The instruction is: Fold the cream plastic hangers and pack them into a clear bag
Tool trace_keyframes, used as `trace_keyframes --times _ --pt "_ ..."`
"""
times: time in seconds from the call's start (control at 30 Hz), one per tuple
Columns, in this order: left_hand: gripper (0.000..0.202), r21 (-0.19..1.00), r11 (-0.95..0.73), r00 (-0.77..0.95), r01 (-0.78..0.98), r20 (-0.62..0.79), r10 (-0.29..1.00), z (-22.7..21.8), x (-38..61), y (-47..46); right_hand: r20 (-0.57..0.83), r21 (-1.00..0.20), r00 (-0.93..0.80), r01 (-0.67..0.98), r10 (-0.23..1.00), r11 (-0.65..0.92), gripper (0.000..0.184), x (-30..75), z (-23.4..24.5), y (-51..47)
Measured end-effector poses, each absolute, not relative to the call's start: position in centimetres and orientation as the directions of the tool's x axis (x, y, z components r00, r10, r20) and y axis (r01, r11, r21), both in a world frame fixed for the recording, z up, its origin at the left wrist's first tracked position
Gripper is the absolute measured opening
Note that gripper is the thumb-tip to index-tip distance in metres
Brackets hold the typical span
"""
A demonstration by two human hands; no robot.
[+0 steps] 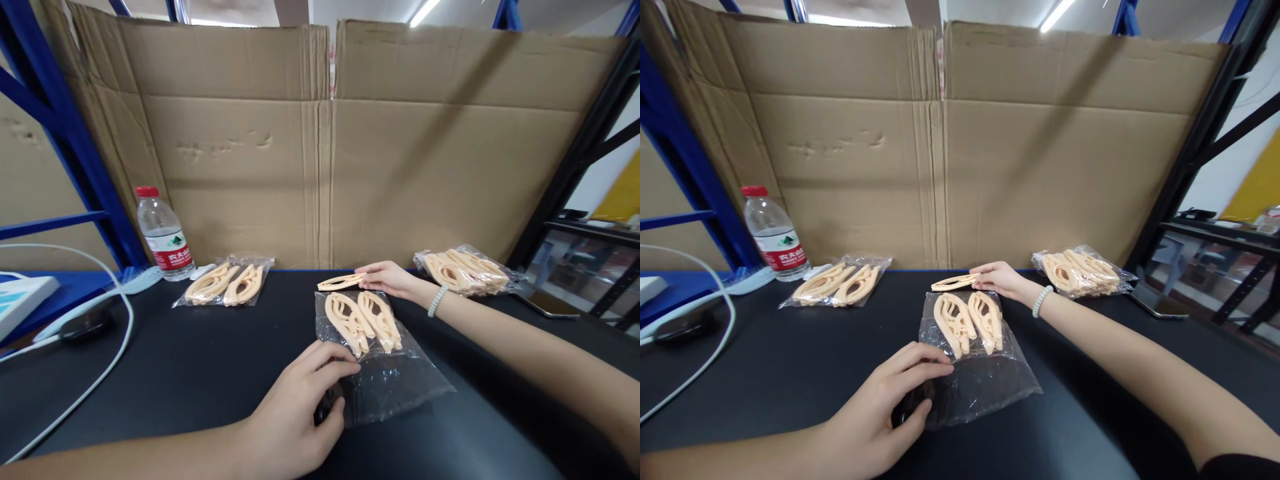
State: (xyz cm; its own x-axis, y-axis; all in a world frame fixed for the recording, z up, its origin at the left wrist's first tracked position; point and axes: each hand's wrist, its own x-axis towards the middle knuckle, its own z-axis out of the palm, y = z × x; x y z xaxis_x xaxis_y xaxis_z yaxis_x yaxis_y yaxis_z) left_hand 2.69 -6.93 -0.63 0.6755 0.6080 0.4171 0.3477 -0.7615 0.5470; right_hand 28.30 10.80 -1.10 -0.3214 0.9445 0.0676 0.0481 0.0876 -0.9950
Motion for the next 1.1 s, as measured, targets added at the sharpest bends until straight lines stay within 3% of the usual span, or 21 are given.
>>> trace_keyframes --times 0.2,0.37,0.43,0.5,0.6,0.7,0.87,1.1 --pt "0.055 0.546 -0.763 0.672 0.346 0.423 0.608 -0.8 2.7 -7.0 0.183 -0.983 -0.272 -0.062 0.945 0.172 0.038 28.3 -1.5 10.4" --pt "0.054 0.549 -0.760 0.670 0.348 0.422 0.611 -0.6 2.9 -6.9 0.424 -0.874 -0.276 0.123 0.862 0.470 0.034 28.0 -1.4 10.0" --pt "0.054 0.548 -0.761 0.668 0.347 0.424 0.611 -0.5 2.9 -6.8 0.577 -0.692 -0.322 0.295 0.751 0.659 0.025 27.9 -1.2 9.6" --pt "0.054 0.547 -0.764 0.667 0.342 0.431 0.607 -0.6 3.0 -6.8 0.678 -0.397 -0.446 0.447 0.584 0.802 0.020 28.0 -1.0 9.2" --pt "0.055 0.545 -0.769 0.670 0.334 0.437 0.601 -0.7 2.9 -6.7 0.660 0.004 -0.657 0.487 0.364 0.873 0.023 28.2 -0.8 8.8" --pt "0.055 0.541 -0.775 0.666 0.326 0.450 0.595 -0.7 2.9 -6.7 0.632 0.193 -0.735 0.457 0.246 0.868 0.025 28.5 -0.8 8.7" --pt "0.054 0.544 -0.771 0.665 0.332 0.445 0.600 -0.5 2.9 -6.8 0.620 0.315 -0.769 0.427 0.157 0.847 0.023 28.7 -0.7 8.6" --pt "0.055 0.552 -0.767 0.668 0.327 0.440 0.600 -0.4 2.9 -6.8 0.653 0.281 -0.739 0.444 0.169 0.851 0.024 29.1 -0.5 8.0"
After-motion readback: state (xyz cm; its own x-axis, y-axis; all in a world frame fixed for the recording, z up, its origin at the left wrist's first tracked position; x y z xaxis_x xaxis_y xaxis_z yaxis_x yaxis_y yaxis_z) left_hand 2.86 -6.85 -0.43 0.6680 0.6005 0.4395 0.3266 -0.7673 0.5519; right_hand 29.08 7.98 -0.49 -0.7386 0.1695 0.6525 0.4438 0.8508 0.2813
